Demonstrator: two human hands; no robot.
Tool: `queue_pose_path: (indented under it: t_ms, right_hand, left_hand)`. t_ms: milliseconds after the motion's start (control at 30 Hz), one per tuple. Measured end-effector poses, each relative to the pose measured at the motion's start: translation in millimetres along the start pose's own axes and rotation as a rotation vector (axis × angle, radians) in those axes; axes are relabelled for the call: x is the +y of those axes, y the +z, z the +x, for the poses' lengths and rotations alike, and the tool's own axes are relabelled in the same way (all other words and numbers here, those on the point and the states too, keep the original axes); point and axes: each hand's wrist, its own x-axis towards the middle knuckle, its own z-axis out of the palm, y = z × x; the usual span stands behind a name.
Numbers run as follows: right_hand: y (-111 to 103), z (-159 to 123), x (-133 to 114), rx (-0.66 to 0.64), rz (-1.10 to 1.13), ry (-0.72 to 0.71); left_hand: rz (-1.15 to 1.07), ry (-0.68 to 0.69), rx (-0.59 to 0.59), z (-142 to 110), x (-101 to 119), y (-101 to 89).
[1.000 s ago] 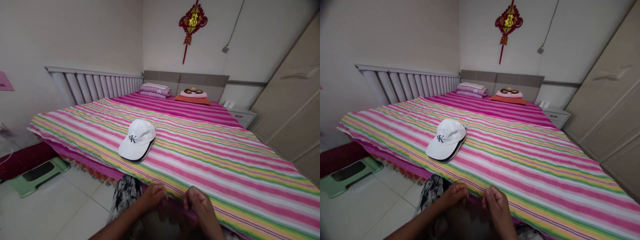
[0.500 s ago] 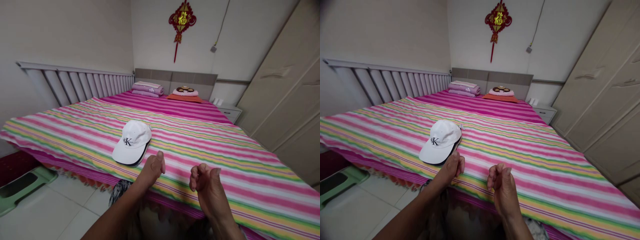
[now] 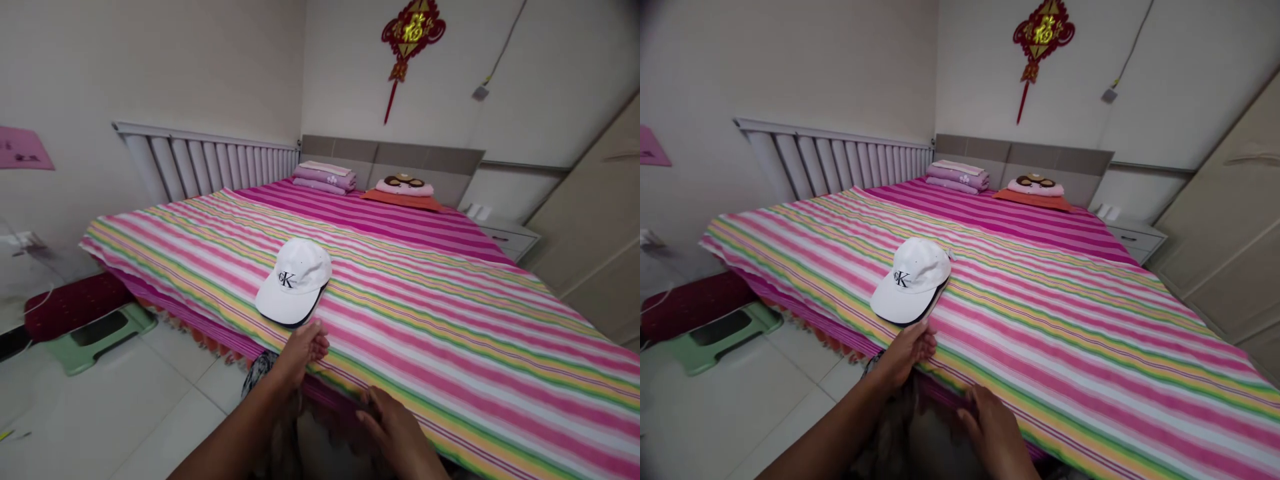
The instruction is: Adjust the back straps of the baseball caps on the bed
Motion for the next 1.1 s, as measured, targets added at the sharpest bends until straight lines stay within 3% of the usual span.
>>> queue_pose_path:
  t_ms: [133, 267, 333, 567, 1100]
  right_hand:
    - [17, -7, 15, -0.065, -0.085, 0.054]
    - [28, -9, 27, -0.102, -0.07, 0.033]
    - [32, -9, 31, -0.123, -0.071, 0.029]
    - [36, -7, 39, -0.112, -0.052, 0.045]
    - [48, -11, 48, -0.172, -0.053, 0.035]
  left_hand:
    - [-0.227, -0.108, 0.21, 4, -6, -39.8]
    - [-0.321, -0.055, 0.428, 10, -4, -62.1]
    - [-0.35, -0.02, 0.483, 16, -1, -66.9]
    - [-0.369, 0.039, 0.542, 27, 4, -69.8]
    - [-0.345, 0.119, 0.592, 22, 9, -72.1]
